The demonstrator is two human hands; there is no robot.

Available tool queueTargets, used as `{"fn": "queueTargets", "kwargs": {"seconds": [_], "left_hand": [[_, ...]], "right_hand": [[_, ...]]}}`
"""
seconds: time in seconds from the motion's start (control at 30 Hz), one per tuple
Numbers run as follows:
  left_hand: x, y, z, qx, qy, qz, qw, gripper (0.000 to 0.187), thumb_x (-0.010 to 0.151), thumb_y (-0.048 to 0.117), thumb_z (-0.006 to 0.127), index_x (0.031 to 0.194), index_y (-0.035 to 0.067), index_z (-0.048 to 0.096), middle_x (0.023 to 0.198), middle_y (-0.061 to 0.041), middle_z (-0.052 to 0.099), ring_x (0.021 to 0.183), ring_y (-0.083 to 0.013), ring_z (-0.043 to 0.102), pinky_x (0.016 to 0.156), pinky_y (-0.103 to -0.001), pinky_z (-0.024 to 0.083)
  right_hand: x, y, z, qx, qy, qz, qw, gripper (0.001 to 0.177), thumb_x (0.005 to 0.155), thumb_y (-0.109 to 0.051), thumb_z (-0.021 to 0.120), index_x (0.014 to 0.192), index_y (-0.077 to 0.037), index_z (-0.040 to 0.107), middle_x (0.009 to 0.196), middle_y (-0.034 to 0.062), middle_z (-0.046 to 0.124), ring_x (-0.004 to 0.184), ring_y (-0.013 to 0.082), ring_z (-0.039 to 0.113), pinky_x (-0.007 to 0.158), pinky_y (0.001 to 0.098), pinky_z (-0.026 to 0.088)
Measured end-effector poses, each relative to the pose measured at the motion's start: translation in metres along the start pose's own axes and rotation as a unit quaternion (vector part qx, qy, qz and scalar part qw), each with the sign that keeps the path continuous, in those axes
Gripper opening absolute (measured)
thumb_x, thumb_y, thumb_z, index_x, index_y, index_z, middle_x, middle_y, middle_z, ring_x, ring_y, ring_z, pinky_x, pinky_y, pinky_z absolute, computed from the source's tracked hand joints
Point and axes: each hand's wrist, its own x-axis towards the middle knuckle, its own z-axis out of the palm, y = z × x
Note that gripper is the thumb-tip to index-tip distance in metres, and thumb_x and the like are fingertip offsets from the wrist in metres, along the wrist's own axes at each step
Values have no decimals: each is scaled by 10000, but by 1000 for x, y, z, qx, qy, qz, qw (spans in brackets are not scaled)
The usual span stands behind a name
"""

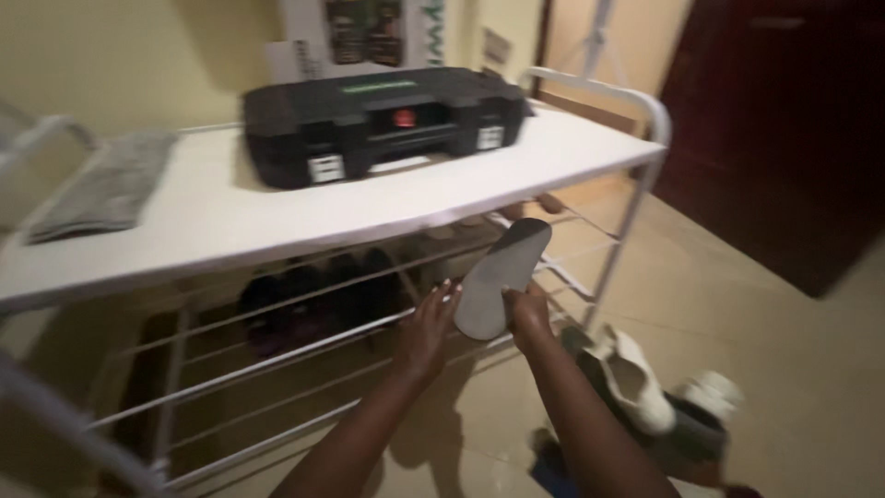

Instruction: The person removes multiple pairs of shoes from a white metal shoe rack and places them on the floor. They handle sneakers, sandals, and slippers, stacking them into a pile. The person then ties the laces of a pair of black sneakers.

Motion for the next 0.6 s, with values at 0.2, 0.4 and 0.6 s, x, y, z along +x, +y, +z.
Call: {"fn": "queueTargets", "kwargs": {"seconds": [0.2, 0.4, 0.6], "left_hand": [[40, 73, 110, -162, 164, 87, 969, 467, 955, -25, 576, 1415, 42, 524, 1379, -209, 556, 1270, -423, 558, 1077, -508, 469], [48, 135, 101, -144, -72, -23, 987, 470, 882, -27, 523, 1349, 20, 563, 1386, -249, 559, 1222, -455, 556, 957, -539, 484], [36, 119, 93, -118, -36, 11, 992, 380, 863, -15, 551, 1220, 52, 660, 1360, -229, 592, 1205, -451, 570, 1008, -538, 471]], "right_hand": [[-14, -6, -127, -27, 88, -39, 995, 405, 893, -132, 632, 1257, 42, 644, 994, 157, 722, 823, 245, 635, 697, 372, 531], [-39, 16, -232, -120, 230, 110, 959, 660, 845, -221, 688, 1434, -60, 437, 1102, 205, 681, 914, 297, 642, 824, 448, 548], [-40, 50, -264, -379, 319, -132, 859, 690, 792, -134, 743, 1394, 53, 464, 1375, 296, 524, 1266, 439, 521, 1065, 499, 427]]}}
